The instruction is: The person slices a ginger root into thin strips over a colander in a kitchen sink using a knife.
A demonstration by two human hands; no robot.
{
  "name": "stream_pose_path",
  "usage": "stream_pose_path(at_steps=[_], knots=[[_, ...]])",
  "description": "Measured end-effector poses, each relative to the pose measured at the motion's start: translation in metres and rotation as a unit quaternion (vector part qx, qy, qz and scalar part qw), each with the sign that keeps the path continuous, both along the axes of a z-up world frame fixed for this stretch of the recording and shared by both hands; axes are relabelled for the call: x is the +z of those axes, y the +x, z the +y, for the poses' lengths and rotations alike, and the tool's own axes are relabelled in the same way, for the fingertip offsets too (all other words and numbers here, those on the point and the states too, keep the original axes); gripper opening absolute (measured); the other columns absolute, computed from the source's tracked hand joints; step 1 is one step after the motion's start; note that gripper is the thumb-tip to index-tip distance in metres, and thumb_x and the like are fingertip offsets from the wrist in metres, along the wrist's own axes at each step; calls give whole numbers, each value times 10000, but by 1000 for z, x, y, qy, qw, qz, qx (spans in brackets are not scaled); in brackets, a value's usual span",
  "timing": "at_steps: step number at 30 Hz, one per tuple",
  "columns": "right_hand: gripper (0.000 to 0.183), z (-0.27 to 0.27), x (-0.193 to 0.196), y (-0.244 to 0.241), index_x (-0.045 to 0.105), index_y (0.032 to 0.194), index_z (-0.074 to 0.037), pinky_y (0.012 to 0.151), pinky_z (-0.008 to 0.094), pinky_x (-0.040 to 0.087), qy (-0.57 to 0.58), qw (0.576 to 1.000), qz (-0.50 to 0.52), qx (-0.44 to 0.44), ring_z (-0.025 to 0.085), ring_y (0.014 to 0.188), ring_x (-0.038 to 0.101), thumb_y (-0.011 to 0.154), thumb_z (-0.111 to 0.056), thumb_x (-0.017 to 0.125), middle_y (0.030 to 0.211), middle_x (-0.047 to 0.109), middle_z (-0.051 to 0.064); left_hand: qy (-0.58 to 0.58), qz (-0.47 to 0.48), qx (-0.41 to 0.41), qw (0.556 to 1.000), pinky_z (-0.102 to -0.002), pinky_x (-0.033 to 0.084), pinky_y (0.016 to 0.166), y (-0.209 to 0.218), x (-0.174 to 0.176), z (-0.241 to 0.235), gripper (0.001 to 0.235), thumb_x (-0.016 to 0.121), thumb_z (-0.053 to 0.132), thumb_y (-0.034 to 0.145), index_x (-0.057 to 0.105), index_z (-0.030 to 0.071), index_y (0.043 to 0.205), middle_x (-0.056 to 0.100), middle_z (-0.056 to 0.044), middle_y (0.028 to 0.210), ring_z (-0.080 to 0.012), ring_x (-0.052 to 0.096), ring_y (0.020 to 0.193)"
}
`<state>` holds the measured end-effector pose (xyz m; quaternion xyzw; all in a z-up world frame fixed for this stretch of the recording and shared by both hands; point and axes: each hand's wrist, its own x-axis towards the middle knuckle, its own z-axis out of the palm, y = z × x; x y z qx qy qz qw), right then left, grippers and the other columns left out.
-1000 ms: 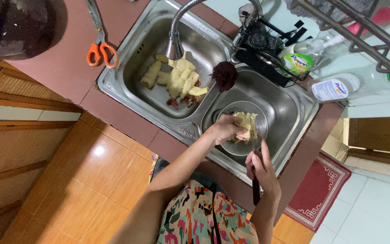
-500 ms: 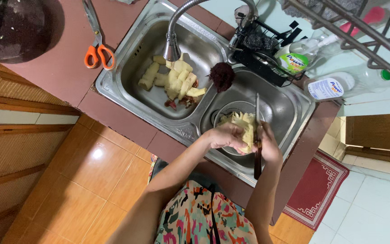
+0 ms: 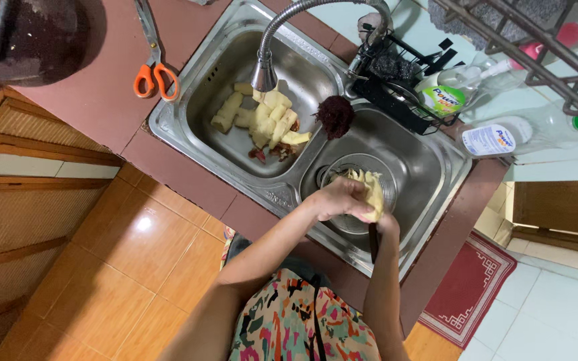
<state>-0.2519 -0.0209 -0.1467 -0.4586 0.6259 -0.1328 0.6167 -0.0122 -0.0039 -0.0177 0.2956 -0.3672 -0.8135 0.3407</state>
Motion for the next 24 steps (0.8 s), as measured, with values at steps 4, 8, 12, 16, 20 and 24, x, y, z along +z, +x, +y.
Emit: stream_pose_path(at_steps=[4,8,12,16,20,24], knots=[[535,47,118,25,349,1481,-56,431,325,463,-16,993,-12,-114,156,482,510,1064,-380,434,722,588,79,92,-93,52,990,-335,663,789,2,0,-14,269,743,-13,851,675,-118,1089,732,-223,1020,-234,771,847],[690,94,228,53,231,1619,-101,400,256,429,-87,987,-60,-124,99,486,497,968,-179,450,731,569,30,47,-262,65,962,-268,658,761,-2,9,-21,260,780,51,827,738,-63,1057,752,-141,989,-166,742,806],[706,111,241,72,150,1622,-47,416,253,412,-149,979,-112,-84,89,478,464,978,-109,431,789,571,29,90,-222,111,964,-286,606,678,-8,8,-18,256,797,4,817,745,-56,1061,763,-143,917,-179,723,761],[690,117,227,75,167,1619,-51,404,258,376,-117,987,-62,-96,90,475,440,983,-90,432,771,554,39,95,-173,127,972,-286,592,634,-10,-7,-17,196,761,-51,817,740,-84,1009,745,-135,837,-174,705,699],[691,114,220,74,175,1618,-50,399,258,382,-123,988,-34,-82,92,480,450,977,-85,430,738,543,52,70,-112,129,983,-313,603,635,-8,-25,-13,102,733,-116,844,702,-164,928,718,-182,823,-209,710,698],[690,101,225,74,149,1627,-66,419,255,410,-115,989,-66,-69,93,492,462,988,-94,406,723,540,52,94,-102,111,984,-299,629,658,-10,-38,-11,119,738,-110,828,710,-132,942,741,-169,849,-209,736,726]])
